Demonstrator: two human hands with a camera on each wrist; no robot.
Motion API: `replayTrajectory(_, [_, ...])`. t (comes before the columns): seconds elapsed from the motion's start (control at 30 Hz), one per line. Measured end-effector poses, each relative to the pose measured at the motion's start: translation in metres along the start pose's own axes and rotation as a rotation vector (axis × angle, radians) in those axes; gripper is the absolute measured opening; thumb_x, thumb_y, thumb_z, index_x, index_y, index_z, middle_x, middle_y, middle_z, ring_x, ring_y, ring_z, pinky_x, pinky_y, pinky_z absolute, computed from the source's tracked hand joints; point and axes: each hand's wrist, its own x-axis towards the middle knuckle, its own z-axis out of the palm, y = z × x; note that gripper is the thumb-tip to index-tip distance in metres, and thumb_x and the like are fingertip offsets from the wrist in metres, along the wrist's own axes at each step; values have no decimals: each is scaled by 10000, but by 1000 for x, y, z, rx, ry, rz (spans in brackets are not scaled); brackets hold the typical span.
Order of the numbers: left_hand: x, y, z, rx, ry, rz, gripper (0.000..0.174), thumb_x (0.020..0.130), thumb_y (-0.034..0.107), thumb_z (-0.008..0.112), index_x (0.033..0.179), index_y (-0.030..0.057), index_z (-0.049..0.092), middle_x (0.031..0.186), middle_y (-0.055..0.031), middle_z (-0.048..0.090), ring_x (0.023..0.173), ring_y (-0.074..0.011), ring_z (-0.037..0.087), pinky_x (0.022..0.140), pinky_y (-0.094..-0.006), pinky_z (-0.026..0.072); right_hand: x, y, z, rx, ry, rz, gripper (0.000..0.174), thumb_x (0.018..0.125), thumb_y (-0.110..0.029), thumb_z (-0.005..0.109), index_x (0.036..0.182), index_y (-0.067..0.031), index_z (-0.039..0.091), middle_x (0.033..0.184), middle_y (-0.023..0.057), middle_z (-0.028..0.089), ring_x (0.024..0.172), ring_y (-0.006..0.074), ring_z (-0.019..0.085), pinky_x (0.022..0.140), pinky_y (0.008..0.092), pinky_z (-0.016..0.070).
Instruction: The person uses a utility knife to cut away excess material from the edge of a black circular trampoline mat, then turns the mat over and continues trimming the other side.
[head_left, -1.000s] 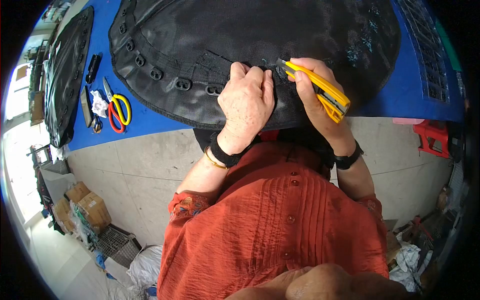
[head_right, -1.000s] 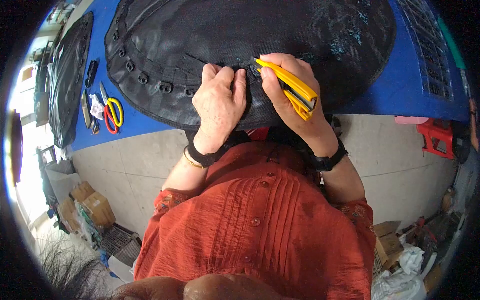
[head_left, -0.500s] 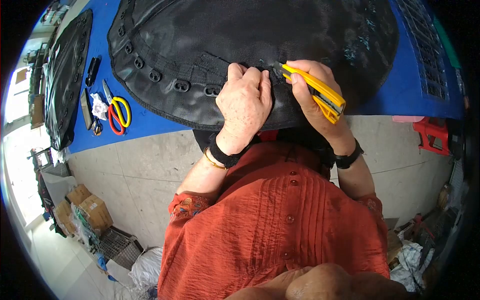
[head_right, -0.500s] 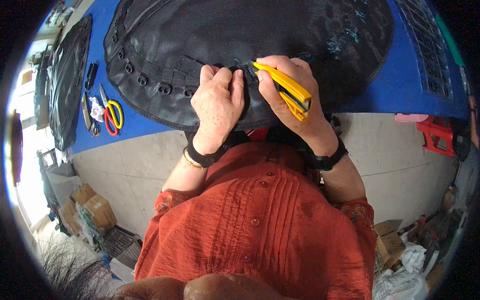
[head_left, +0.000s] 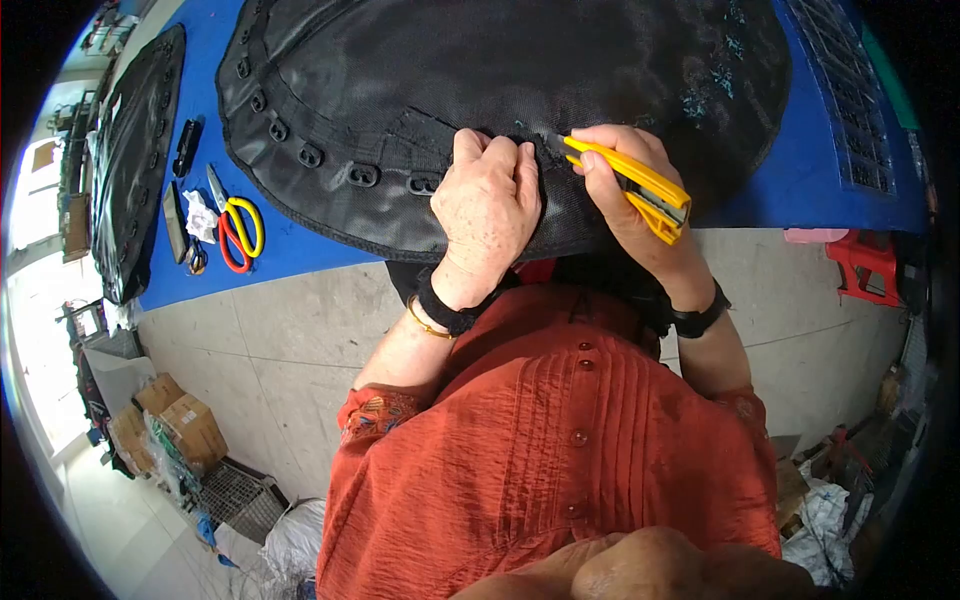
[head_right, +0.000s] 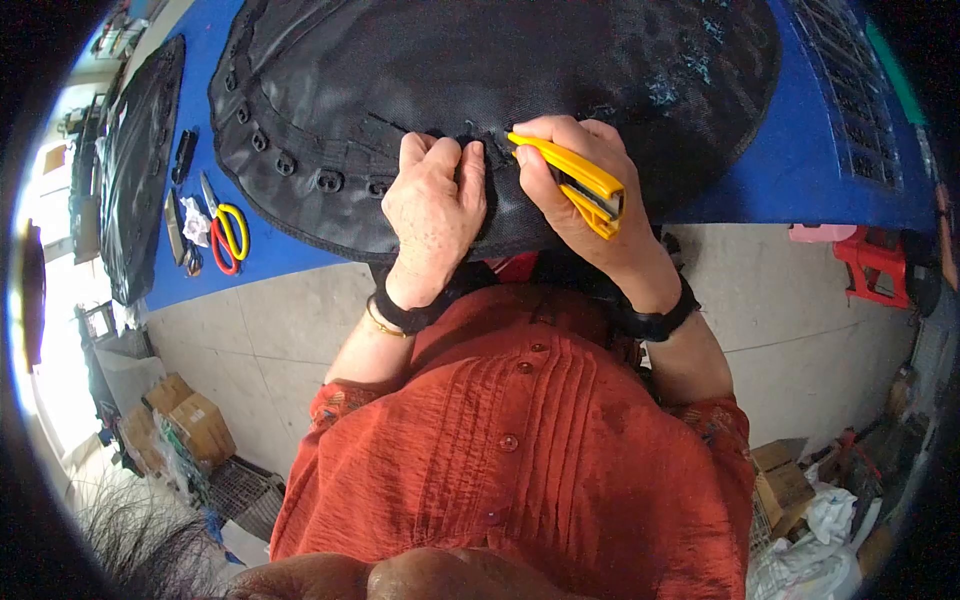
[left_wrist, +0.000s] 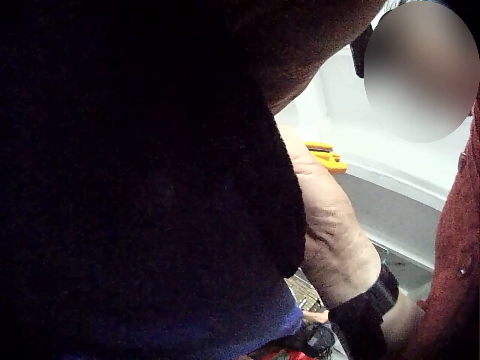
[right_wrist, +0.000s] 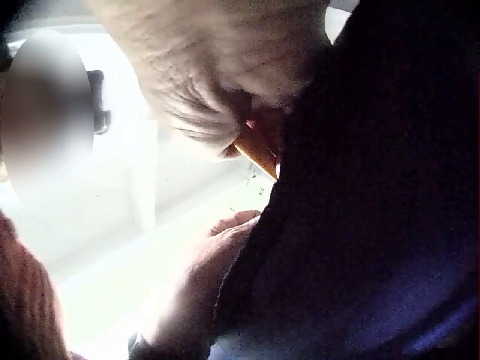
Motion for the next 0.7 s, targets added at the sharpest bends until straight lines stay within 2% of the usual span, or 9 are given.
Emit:
replayTrajectory(0.4, [-1, -1, 0, 3, -2, -10, 296, 986, 263, 761, 824, 45, 645, 948, -165, 654, 757, -402, 683, 647, -487, 552, -13, -5, -30, -35, -184, 25, 195, 1043, -240, 679, 1185, -109, 703, 1043, 47, 762, 960, 272, 700, 981, 404, 498])
replayTrajectory(0.6, [-2, 4, -6, 8, -45, -43, 325, 959, 299, 799, 847, 34, 648, 980, -169, 659, 766, -402, 691, 657, -486, 556, -16, -5, -32, 29, -150, 77, 210, 1035, -235, 692, 1202, -108, 701, 1066, 46, 758, 1013, 274, 685, 987, 404, 502])
replayTrajectory(0.7, [-2, 2, -4, 10, -43, -43, 326, 953, 304, 805, 866, 31, 650, 998, -170, 661, 777, -405, 694, 669, -491, 557, -11, -2, -28, -1, -97, 24, 222, 1030, -223, 701, 1219, -108, 701, 1084, 52, 755, 1024, 276, 688, 993, 406, 503])
